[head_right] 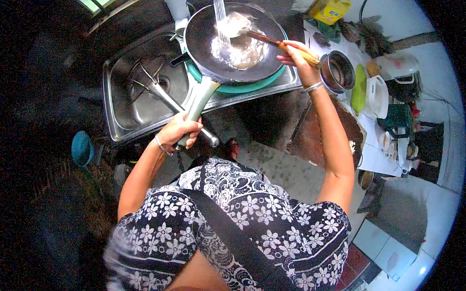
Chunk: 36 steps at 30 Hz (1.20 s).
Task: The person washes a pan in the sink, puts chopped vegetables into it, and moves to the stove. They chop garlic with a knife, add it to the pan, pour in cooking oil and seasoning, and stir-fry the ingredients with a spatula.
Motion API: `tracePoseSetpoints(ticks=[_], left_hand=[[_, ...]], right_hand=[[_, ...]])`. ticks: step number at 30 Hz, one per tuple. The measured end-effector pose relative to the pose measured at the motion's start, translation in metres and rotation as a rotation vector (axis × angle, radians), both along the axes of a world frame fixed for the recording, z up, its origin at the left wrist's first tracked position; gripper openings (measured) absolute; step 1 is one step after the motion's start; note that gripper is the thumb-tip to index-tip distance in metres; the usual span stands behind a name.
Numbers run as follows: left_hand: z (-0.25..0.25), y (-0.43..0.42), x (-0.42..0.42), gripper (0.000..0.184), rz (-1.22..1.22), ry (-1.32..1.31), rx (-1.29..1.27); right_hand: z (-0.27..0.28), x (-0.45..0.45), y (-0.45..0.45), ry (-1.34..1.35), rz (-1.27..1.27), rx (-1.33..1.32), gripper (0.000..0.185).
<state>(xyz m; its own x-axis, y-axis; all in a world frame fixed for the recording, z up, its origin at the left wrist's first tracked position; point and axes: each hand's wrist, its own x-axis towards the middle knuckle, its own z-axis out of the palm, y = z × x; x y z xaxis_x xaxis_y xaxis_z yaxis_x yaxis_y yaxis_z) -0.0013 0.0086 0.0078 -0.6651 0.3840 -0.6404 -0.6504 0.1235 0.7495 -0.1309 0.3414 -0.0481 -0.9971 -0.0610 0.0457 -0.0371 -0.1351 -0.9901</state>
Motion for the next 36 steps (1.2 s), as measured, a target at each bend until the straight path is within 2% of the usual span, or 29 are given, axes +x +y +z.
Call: tracePoseSetpoints(ticks=[4,9,11,12,16,20,23,27,29,31,36], left_hand=[[-0.005,-0.002,0.001,0.015,0.020,-0.001,0.006],[-0.004,-0.008,0.001,0.016,0.055,0.000,-0.005],[-0.001,-0.010,0.002,0.016,0.064,0.015,-0.014],[0.000,-0.011,0.001,0.016,0.069,0.018,-0.016],[0.007,-0.014,0.001,0.017,0.092,0.012,0.001],[0.014,-0.019,0.001,0.018,0.090,0.014,-0.004],[0.016,-0.024,0.003,0.018,0.097,0.016,-0.015],[0.019,-0.032,-0.005,0.018,0.053,0.007,-0.016],[0.022,-0.032,-0.008,0.018,0.037,0.014,-0.031],[0.023,-0.033,-0.011,0.018,0.026,0.016,-0.033],[0.024,-0.030,-0.017,0.017,0.043,0.009,-0.022]], right_hand=[[0.026,-0.002,-0.001,-0.015,0.134,-0.029,0.031],[0.057,-0.003,0.027,-0.234,0.270,-0.014,0.026],[0.083,0.005,0.036,-0.205,0.293,0.057,0.026],[0.089,0.008,0.042,-0.168,0.253,0.188,0.029],[0.109,0.027,0.053,-0.010,0.104,0.381,0.028],[0.123,0.029,0.049,-0.085,0.072,0.373,0.024],[0.133,0.007,0.039,-0.061,0.162,0.415,0.034],[0.134,-0.033,0.028,-0.113,0.317,0.458,0.038],[0.130,-0.028,0.011,-0.056,0.280,0.453,0.038],[0.107,-0.034,0.000,-0.184,0.316,0.261,0.036],[0.074,-0.029,-0.031,-0.124,0.094,0.066,0.031]])
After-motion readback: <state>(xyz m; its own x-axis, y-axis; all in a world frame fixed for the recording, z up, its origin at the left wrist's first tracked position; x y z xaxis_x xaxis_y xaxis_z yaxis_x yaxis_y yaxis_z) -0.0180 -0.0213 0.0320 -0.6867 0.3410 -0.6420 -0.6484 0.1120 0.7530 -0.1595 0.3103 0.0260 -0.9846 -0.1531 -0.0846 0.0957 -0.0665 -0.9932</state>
